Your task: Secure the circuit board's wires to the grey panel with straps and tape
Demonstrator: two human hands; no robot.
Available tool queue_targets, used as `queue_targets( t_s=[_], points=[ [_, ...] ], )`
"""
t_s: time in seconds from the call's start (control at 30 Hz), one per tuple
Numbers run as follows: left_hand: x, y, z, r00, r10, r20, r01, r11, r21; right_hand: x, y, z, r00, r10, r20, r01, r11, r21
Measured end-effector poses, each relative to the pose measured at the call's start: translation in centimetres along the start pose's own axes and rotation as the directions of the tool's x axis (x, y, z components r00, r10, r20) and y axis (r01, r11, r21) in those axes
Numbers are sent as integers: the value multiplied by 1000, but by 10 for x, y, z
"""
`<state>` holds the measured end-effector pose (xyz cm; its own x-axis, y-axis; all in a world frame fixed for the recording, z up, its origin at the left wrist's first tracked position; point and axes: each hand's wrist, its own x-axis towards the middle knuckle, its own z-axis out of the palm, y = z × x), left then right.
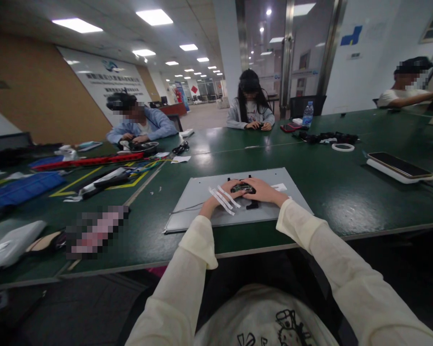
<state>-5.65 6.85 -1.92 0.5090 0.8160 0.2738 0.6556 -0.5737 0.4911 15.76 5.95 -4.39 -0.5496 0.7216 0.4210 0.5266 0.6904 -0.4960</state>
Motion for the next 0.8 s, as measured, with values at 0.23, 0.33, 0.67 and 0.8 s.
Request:
queue_targets(
  t_s=[0.23, 0.33, 0.67, 0.8],
  points=[
    [-1, -4, 3, 999, 45, -5, -45, 998, 50, 6, 3, 1, 999, -35, 17, 35, 999, -13],
    [1, -6, 4, 998, 56, -16, -55, 997, 54, 10, 1, 1, 998, -59, 22, 59, 998, -10],
    [-6, -3, 3, 999, 47, -10, -46, 997, 68, 5, -2, 0, 998, -51, 26, 50, 999, 8],
    [-11, 0, 3, 1000, 6, -14, -5, 998, 64, 2, -2, 1, 999, -40, 37, 39, 999, 14]
  ],
)
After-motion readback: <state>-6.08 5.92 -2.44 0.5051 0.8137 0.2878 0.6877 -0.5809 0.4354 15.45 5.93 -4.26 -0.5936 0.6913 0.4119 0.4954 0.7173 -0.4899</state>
